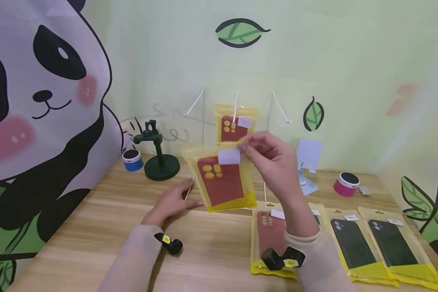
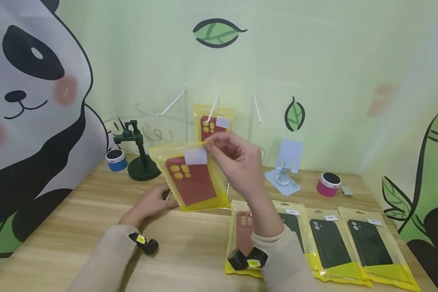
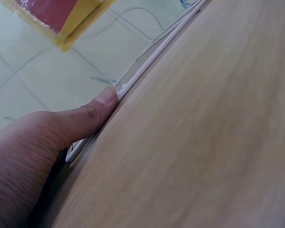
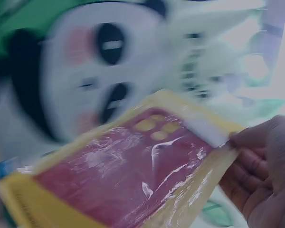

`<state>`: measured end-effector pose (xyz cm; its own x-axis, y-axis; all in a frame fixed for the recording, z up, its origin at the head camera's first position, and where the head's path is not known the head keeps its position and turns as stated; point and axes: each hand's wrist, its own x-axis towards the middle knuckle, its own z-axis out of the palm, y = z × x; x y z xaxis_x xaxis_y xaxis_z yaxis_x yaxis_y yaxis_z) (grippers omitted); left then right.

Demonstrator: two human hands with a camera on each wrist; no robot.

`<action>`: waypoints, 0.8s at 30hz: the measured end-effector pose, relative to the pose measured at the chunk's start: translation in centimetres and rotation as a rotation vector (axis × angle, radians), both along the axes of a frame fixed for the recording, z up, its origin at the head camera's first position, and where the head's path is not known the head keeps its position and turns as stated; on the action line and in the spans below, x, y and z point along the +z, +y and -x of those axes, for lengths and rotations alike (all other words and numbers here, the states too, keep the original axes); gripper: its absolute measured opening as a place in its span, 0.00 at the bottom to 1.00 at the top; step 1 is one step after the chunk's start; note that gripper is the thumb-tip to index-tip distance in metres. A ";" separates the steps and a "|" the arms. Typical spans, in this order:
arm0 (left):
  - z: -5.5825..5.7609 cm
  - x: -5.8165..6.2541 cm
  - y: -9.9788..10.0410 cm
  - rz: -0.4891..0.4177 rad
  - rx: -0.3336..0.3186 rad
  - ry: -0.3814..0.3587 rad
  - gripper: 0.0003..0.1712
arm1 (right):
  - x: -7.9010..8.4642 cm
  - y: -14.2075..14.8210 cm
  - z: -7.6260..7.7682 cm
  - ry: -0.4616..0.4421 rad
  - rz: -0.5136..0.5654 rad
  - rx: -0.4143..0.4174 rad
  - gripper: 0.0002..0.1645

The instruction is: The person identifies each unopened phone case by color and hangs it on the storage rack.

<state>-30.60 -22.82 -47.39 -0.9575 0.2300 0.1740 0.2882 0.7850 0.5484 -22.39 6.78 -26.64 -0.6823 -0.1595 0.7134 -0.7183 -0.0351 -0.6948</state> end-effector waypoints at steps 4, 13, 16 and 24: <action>0.1 0.3 -0.3 0.021 -0.003 -0.020 0.58 | 2.5 -0.9 0.8 0.033 0.123 -0.112 0.08; 0.1 0.1 -0.3 0.036 0.002 -0.024 0.59 | 1.6 -0.5 4.9 -0.102 0.121 -0.265 0.11; 0.2 0.1 -0.2 0.040 -0.009 -0.014 0.59 | 1.1 0.2 5.8 -0.129 0.113 -0.292 0.12; 0.1 0.0 -0.3 0.032 -0.013 -0.018 0.59 | 0.8 1.0 6.3 -0.193 0.088 -0.283 0.12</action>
<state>-30.69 -23.13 -47.40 -0.9573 0.2472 0.1496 0.2887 0.7986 0.5280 -28.73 7.76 -25.88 -0.8142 0.1111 0.5698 -0.5640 0.0808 -0.8218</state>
